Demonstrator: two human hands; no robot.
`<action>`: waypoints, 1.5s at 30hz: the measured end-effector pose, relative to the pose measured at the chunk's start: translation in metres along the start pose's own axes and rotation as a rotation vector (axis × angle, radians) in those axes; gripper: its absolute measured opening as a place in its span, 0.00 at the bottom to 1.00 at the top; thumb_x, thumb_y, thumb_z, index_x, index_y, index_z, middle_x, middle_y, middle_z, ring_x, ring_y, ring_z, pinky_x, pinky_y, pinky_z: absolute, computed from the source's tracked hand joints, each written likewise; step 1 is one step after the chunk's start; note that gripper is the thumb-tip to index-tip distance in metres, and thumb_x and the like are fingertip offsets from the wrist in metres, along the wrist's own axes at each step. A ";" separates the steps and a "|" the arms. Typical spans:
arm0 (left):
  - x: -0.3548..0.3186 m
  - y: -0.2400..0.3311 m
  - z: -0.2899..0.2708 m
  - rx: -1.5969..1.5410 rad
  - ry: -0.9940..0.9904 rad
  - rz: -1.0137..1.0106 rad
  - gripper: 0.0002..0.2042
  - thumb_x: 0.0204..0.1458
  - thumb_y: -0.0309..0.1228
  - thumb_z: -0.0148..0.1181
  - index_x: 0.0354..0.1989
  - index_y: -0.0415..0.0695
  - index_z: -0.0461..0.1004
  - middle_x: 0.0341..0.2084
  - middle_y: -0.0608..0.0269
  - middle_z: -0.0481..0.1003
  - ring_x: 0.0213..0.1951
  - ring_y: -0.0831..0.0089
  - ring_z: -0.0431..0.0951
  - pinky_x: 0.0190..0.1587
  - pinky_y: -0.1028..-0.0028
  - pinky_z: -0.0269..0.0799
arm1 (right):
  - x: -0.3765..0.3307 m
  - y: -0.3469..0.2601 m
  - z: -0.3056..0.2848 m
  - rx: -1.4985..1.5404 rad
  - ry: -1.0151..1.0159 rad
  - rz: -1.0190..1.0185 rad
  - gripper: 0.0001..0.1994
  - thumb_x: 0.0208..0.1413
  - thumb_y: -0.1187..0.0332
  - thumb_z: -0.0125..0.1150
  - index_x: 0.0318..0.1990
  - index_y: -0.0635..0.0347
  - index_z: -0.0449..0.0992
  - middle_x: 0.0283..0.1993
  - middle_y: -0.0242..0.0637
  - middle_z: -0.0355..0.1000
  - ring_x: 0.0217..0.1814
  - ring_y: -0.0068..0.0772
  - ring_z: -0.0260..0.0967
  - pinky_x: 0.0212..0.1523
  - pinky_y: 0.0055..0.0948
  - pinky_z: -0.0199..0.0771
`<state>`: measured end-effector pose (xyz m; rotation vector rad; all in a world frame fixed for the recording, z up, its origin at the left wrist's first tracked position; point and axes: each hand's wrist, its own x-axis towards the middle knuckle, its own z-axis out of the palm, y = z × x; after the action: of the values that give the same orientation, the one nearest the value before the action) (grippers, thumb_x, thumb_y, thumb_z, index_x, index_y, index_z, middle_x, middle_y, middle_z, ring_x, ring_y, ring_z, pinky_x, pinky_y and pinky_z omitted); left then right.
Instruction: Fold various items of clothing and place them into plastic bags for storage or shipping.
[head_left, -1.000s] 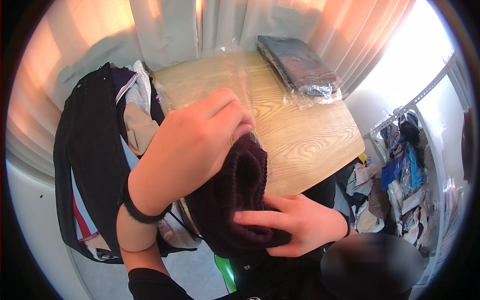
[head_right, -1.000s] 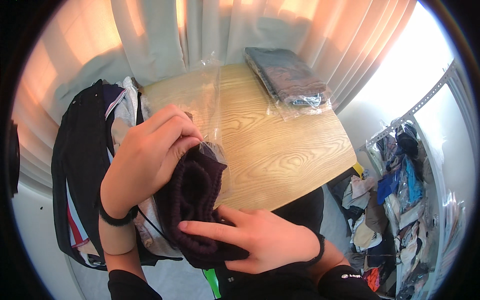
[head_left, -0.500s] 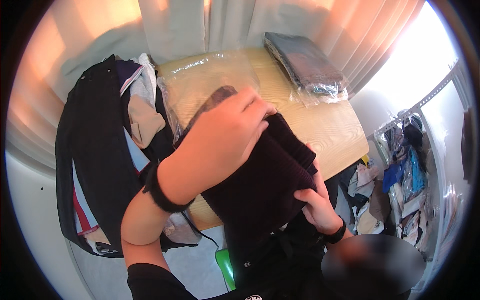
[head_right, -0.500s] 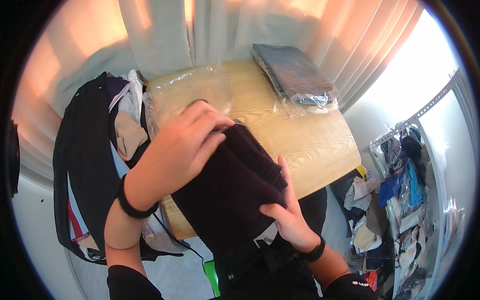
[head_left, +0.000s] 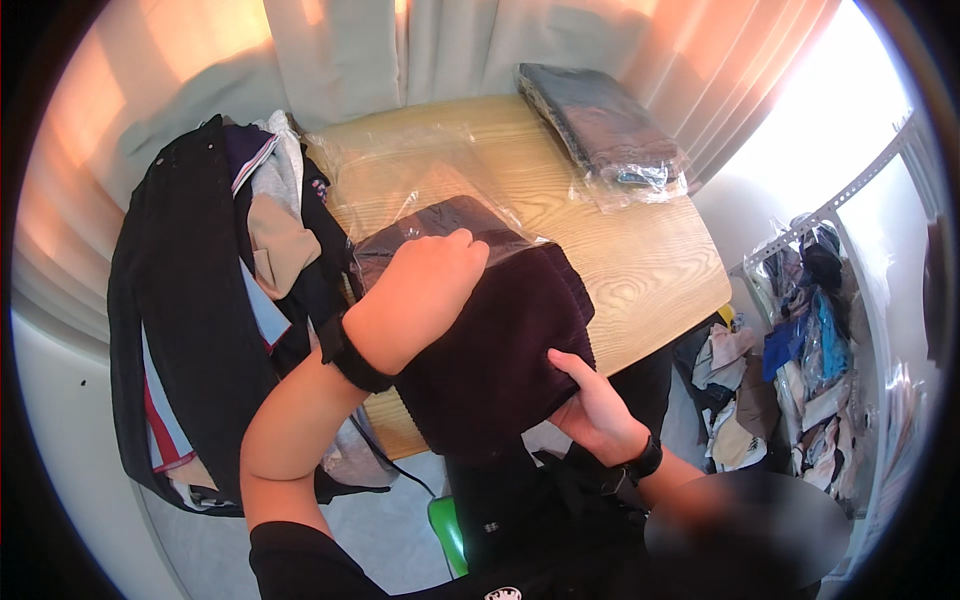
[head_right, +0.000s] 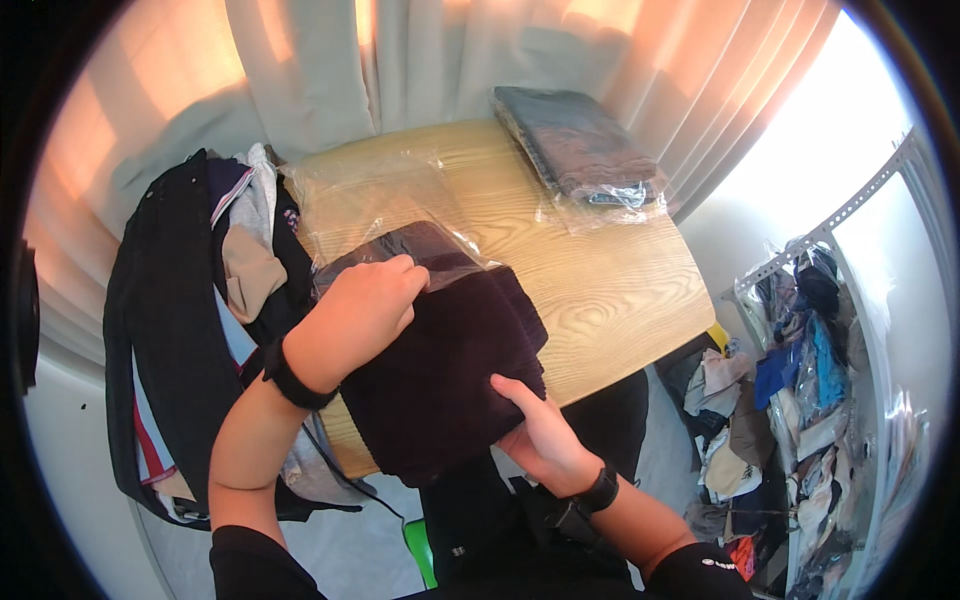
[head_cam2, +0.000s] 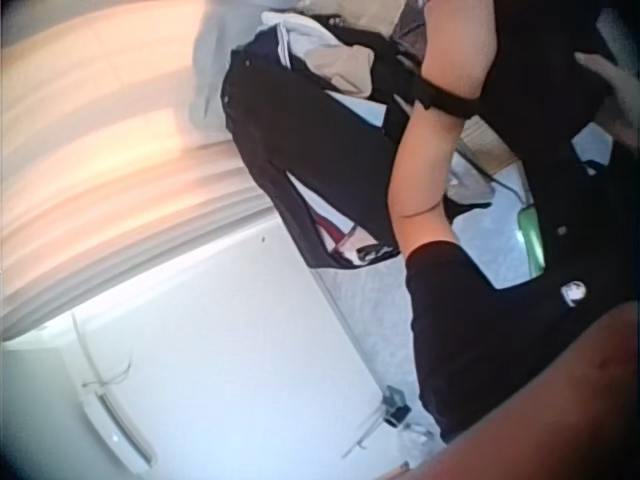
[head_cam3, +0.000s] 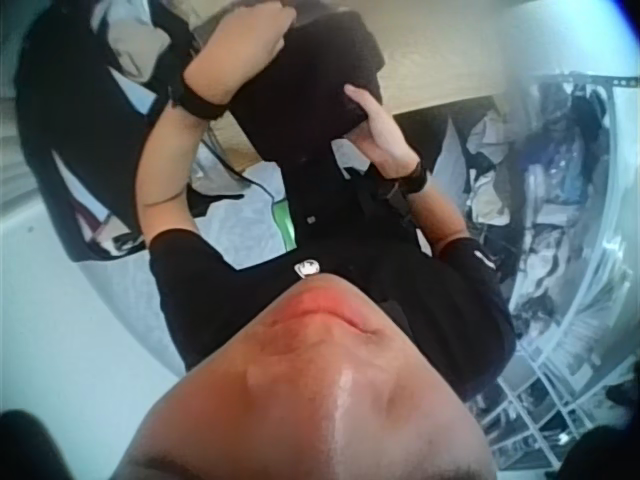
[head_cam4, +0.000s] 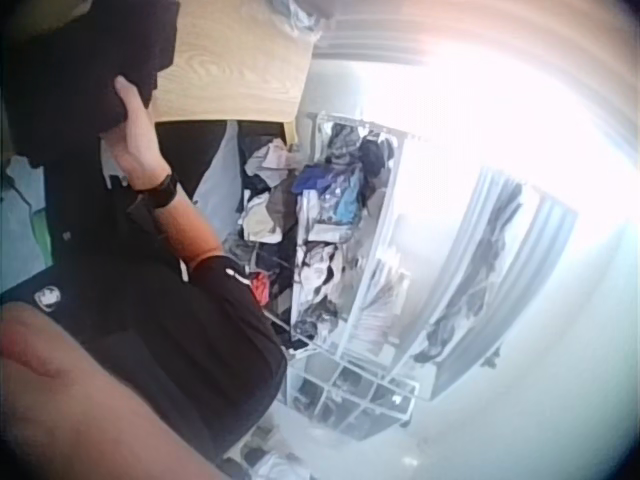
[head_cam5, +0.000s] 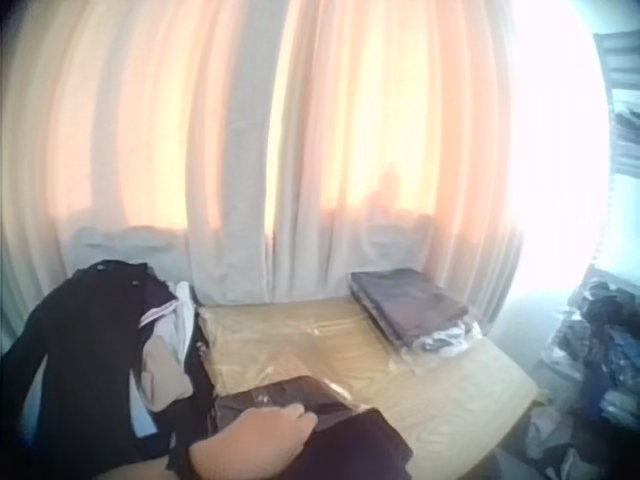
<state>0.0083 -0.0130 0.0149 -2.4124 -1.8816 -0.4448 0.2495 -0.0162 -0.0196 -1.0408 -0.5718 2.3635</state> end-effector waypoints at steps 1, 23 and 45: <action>0.000 0.003 -0.003 0.000 0.001 -0.001 0.08 0.42 0.23 0.57 0.32 0.40 0.71 0.28 0.56 0.70 0.34 0.58 0.75 0.36 0.64 0.73 | 0.002 -0.001 0.000 -0.001 0.000 0.000 0.19 0.60 0.67 0.52 0.58 0.57 0.65 0.54 0.35 0.70 0.56 0.33 0.69 0.56 0.38 0.69; -0.021 -0.010 -0.039 -0.032 -0.129 -0.135 0.13 0.43 0.25 0.58 0.39 0.39 0.67 0.31 0.52 0.70 0.37 0.53 0.74 0.38 0.61 0.71 | 0.051 -0.012 0.011 0.229 -0.142 -0.427 0.18 0.61 0.71 0.45 0.58 0.63 0.63 0.58 0.41 0.67 0.59 0.42 0.66 0.60 0.41 0.67; 0.008 0.011 -0.049 -0.287 0.533 0.036 0.27 0.41 0.20 0.61 0.54 0.46 0.70 0.25 0.61 0.68 0.24 0.73 0.72 0.30 0.76 0.72 | -0.010 -0.055 0.032 -1.433 -0.088 -1.303 0.38 0.34 0.80 0.63 0.59 0.68 0.59 0.58 0.54 0.60 0.57 0.51 0.64 0.56 0.38 0.65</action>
<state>0.0107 -0.0190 0.0650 -2.1617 -1.6187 -1.2822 0.2450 0.0157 0.0359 -0.5545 -2.2152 0.6146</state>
